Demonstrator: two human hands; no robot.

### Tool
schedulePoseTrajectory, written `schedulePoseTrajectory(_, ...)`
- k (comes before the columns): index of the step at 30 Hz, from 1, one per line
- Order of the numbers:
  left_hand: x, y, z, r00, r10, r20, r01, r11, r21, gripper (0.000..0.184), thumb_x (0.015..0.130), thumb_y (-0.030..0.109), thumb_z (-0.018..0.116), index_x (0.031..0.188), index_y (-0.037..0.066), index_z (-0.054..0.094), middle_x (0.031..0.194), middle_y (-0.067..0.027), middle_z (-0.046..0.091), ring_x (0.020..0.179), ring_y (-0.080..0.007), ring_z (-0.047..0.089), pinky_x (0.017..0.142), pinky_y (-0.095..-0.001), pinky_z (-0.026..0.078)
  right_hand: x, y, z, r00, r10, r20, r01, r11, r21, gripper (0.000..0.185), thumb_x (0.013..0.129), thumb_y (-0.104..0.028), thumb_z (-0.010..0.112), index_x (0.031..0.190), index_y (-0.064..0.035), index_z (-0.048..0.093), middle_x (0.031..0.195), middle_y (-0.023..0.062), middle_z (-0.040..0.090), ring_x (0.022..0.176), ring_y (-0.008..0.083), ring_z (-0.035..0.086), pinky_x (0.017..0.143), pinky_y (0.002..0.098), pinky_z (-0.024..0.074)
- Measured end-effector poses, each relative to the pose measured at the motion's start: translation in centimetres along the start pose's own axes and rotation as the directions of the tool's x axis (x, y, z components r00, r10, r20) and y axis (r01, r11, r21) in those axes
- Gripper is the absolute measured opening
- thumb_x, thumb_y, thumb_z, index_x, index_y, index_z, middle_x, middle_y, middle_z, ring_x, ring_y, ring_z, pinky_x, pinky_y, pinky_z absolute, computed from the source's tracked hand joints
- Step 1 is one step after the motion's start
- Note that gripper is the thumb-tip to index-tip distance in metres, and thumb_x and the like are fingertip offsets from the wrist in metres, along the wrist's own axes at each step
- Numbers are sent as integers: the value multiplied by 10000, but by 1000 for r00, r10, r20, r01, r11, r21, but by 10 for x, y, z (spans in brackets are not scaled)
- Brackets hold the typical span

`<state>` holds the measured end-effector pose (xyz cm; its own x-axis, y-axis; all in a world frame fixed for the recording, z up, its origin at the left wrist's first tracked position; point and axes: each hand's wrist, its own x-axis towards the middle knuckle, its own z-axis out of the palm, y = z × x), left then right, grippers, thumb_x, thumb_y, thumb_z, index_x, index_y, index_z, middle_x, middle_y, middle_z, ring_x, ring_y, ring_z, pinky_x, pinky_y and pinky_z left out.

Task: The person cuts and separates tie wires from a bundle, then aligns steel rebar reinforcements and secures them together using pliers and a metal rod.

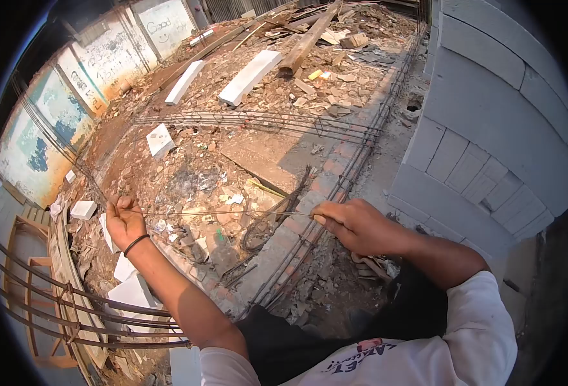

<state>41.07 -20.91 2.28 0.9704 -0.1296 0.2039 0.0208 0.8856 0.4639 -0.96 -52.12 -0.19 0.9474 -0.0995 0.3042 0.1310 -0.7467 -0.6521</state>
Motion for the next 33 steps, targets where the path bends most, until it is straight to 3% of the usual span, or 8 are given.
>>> schedulePoseTrajectory(3, -39, -39, 54, 992, -70, 106, 69, 998, 12, 201, 1028, 172, 493, 986, -17, 549, 803, -67, 573, 701, -183, 527, 667, -323, 475, 2, 7, 6, 992, -68, -110, 60, 995, -76, 184, 990, -121, 525, 1130, -20, 588, 739, 206, 601, 659, 365, 629, 590, 434, 459)
schedulePoseTrajectory(6, -59, -66, 80, 858, -152, 491, 116, 988, 103, 290, 1023, 220, 533, 1210, 2, 570, 977, -64, 679, 856, -188, 629, 786, -349, 521, 3, 9, -1, 971, -33, -239, 29, 999, -20, 176, 1001, -134, 519, 1111, -20, 595, 740, 193, 608, 620, 341, 614, 575, 398, 454)
schedulePoseTrajectory(9, -84, -79, 101, 809, -167, 564, 151, 986, 76, 290, 1024, 193, 528, 1246, 9, 549, 1001, -72, 684, 905, -192, 655, 824, -367, 545, 2, -2, -25, 954, 129, -270, -115, 991, 64, 191, 1011, -154, 520, 1113, -14, 601, 734, 170, 605, 606, 297, 599, 591, 376, 455)
schedulePoseTrajectory(14, -111, -100, 128, 700, -190, 688, 75, 978, 194, 309, 1014, 178, 540, 1268, 7, 506, 1031, -107, 664, 943, -227, 675, 844, -416, 589, 3, 12, -26, 946, 9, -325, -10, 1000, -2, 194, 1001, -146, 528, 1123, -10, 590, 722, 207, 599, 651, 362, 633, 601, 423, 461)
schedulePoseTrajectory(22, -110, -121, 133, 818, -82, 570, 10, 992, 128, 246, 1042, 241, 491, 1079, 15, 581, 854, -61, 628, 821, -206, 656, 781, -414, 584, 6, 12, -31, 947, 17, -321, -36, 998, -54, 154, 990, -121, 548, 1069, -1, 605, 761, 202, 605, 668, 366, 622, 615, 400, 466)
schedulePoseTrajectory(27, -101, -123, 125, 899, -39, 435, -29, 988, 149, 262, 1038, 269, 503, 1037, 26, 602, 837, -68, 622, 770, -201, 652, 743, -407, 572, 16, 30, -48, 830, -255, -496, 61, 926, -374, 140, 981, -94, 555, 1064, -3, 623, 839, 187, 633, 733, 373, 629, 664, 410, 489)
schedulePoseTrajectory(29, -102, -120, 125, 902, -35, 430, -36, 987, 156, 269, 1037, 275, 506, 1030, 26, 606, 825, -66, 613, 763, -199, 652, 738, -392, 570, 22, 33, -55, 762, -318, -565, -44, 843, -535, 130, 960, -76, 568, 1047, -1, 628, 799, 179, 621, 732, 383, 625, 661, 434, 482)
schedulePoseTrajectory(33, -105, -116, 128, 903, 9, 429, -71, 989, 129, 278, 1034, 285, 514, 999, 25, 607, 794, -55, 594, 748, -194, 646, 694, -380, 558, 20, 27, -47, 946, -128, -299, -76, 806, -587, 87, 925, -42, 567, 981, -2, 621, 797, 194, 614, 741, 408, 620, 644, 458, 465)
